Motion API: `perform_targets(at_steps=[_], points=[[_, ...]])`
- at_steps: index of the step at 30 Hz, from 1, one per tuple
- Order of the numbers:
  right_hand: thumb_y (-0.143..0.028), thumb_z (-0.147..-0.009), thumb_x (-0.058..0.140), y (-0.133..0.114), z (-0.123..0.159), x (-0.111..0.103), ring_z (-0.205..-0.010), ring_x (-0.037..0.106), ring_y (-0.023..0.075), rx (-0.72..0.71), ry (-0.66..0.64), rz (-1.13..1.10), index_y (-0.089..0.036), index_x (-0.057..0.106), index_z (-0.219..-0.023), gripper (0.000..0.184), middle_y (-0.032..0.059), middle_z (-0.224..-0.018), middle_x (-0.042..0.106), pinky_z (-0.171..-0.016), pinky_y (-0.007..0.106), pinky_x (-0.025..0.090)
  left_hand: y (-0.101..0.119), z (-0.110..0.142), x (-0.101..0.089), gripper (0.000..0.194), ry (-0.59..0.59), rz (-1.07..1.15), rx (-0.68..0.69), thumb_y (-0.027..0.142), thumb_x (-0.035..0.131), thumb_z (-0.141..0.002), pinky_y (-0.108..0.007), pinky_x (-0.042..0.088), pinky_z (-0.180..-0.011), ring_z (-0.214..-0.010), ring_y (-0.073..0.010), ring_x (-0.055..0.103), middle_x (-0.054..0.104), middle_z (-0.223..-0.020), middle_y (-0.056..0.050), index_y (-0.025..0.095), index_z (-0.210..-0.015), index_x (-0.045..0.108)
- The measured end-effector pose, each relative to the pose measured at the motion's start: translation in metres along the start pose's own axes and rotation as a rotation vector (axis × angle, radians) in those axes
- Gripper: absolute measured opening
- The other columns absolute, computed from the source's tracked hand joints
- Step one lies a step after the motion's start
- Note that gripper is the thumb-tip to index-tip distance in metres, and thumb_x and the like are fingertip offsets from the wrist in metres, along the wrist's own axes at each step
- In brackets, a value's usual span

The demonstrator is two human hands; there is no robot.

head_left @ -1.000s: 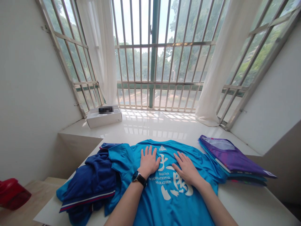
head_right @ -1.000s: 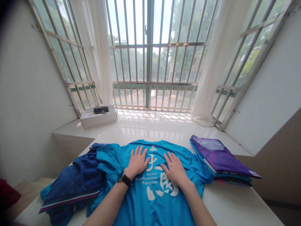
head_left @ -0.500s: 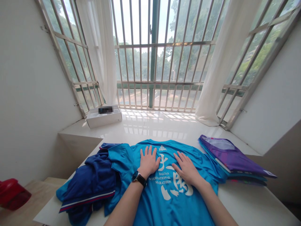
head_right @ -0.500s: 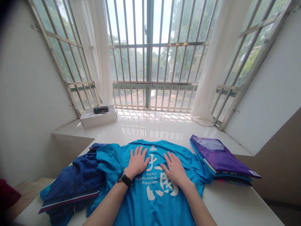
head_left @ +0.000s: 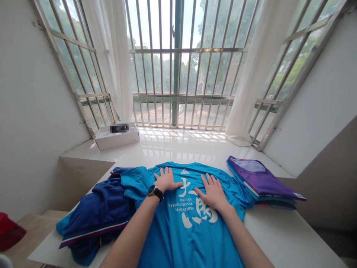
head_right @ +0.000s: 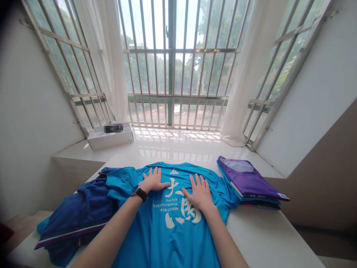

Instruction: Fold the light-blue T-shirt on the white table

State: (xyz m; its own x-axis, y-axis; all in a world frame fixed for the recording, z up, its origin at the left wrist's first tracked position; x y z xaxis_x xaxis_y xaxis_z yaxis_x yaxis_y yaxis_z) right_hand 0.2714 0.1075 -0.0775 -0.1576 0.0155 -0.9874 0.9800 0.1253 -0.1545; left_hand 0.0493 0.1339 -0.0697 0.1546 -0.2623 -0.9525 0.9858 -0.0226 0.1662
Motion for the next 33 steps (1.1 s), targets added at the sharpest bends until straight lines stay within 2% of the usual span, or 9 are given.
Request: perform_targets(at_steps=[4, 7, 12, 18, 22, 24, 26, 29, 33], points=[[-0.079, -0.086, 0.031, 0.011, -0.001, 0.001, -0.149, 0.015, 0.0352, 0.05, -0.009, -0.028, -0.018, 0.028, -0.155, 0.092, 0.0144, -0.162, 0.023, -0.119, 0.051, 0.013, -0.015, -0.008, -0.008, 0.123, -0.017, -0.02, 0.037, 0.091, 0.036, -0.069, -0.072, 0.009, -0.11, -0.147, -0.0469, 0.001, 0.002, -0.163, -0.018, 0.01, -0.158, 0.011], [-0.072, -0.091, 0.03, 0.02, -0.003, -0.004, -0.149, 0.019, 0.0333, 0.076, 0.006, -0.063, -0.016, 0.031, -0.154, 0.085, 0.0148, -0.162, 0.024, -0.119, 0.047, 0.017, -0.023, -0.015, -0.012, 0.124, -0.04, -0.029, 0.069, 0.091, 0.04, -0.067, -0.071, 0.013, -0.11, -0.147, -0.0475, 0.003, 0.003, -0.163, -0.018, 0.011, -0.158, 0.012], [-0.062, -0.095, 0.031, 0.034, -0.005, -0.011, -0.148, 0.021, 0.0311, 0.118, 0.032, -0.047, -0.015, 0.033, -0.153, 0.075, 0.0152, -0.16, 0.027, -0.119, 0.045, 0.019, -0.032, -0.027, -0.025, 0.103, -0.034, -0.059, 0.075, 0.079, 0.04, -0.079, -0.065, 0.03, -0.104, -0.144, -0.0458, 0.021, 0.02, -0.161, -0.02, 0.015, -0.157, 0.019], [-0.068, -0.091, 0.034, 0.047, -0.008, -0.004, -0.149, 0.019, 0.0333, 0.198, -0.023, -0.014, -0.008, 0.025, -0.155, 0.088, 0.0197, -0.161, 0.024, -0.119, 0.047, 0.017, -0.029, -0.037, -0.045, 0.068, 0.288, -0.194, 0.017, 0.059, 0.033, -0.095, -0.057, 0.038, -0.096, -0.122, -0.0405, 0.046, 0.049, -0.141, -0.021, 0.014, -0.146, 0.041], [-0.065, -0.091, 0.035, 0.056, -0.012, -0.012, -0.145, 0.027, 0.0356, 0.29, 0.081, -0.016, -0.006, 0.027, -0.153, 0.086, 0.0222, -0.156, 0.034, -0.117, 0.051, 0.021, -0.018, -0.034, -0.053, 0.058, 0.477, -0.155, 0.028, 0.053, 0.027, -0.1, -0.048, 0.04, -0.094, -0.111, -0.034, 0.052, 0.057, -0.124, -0.019, 0.013, -0.134, 0.052], [-0.059, -0.094, 0.034, 0.051, -0.018, -0.02, -0.144, 0.03, 0.0344, 0.259, 0.177, -0.025, -0.006, 0.034, -0.15, 0.077, 0.0217, -0.153, 0.038, -0.117, 0.048, 0.023, -0.009, -0.034, -0.051, 0.056, 0.489, -0.142, 0.087, 0.053, 0.027, -0.1, -0.046, 0.038, -0.096, -0.114, -0.0331, 0.051, 0.058, -0.124, -0.019, 0.014, -0.128, 0.056], [-0.053, -0.095, 0.032, 0.034, -0.029, -0.021, -0.144, 0.031, 0.0311, 0.121, 0.207, -0.051, -0.008, 0.04, -0.147, 0.069, 0.0191, -0.153, 0.04, -0.117, 0.045, 0.025, 0.0, -0.034, -0.045, 0.054, 0.457, -0.139, 0.152, 0.052, 0.031, -0.099, -0.045, 0.036, -0.101, -0.12, -0.0327, 0.048, 0.055, -0.13, -0.018, 0.014, -0.127, 0.057], [-0.052, -0.096, 0.032, 0.008, -0.04, -0.008, -0.144, 0.032, 0.0282, -0.068, 0.115, -0.074, -0.012, 0.043, -0.146, 0.065, 0.0155, -0.153, 0.041, -0.118, 0.043, 0.025, 0.003, -0.037, -0.036, 0.055, 0.4, -0.124, 0.189, 0.051, 0.036, -0.098, -0.044, 0.032, -0.107, -0.128, -0.0325, 0.043, 0.05, -0.142, -0.017, 0.014, -0.134, 0.053], [-0.058, -0.095, 0.032, 0.003, -0.044, 0.004, -0.147, 0.025, 0.0293, -0.033, 0.032, -0.025, -0.014, 0.036, -0.151, 0.072, 0.0121, -0.159, 0.033, -0.12, 0.043, 0.02, 0.001, -0.04, -0.027, 0.062, 0.365, -0.098, 0.185, 0.054, 0.031, -0.098, -0.051, 0.026, -0.112, -0.137, -0.0351, 0.035, 0.041, -0.15, -0.017, 0.014, -0.143, 0.045]])
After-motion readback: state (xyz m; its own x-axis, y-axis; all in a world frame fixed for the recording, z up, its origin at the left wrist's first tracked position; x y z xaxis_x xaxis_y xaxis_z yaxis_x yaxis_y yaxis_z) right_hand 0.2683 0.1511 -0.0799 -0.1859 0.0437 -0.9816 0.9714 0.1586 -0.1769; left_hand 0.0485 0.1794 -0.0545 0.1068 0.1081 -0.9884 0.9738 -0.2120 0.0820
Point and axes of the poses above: each hand's wrist, its own z-axis away from the middle knuckle, its own x-axis out of the palm, y = z × x, the point moved 10 cm from there along -z, towards the middle knuckle
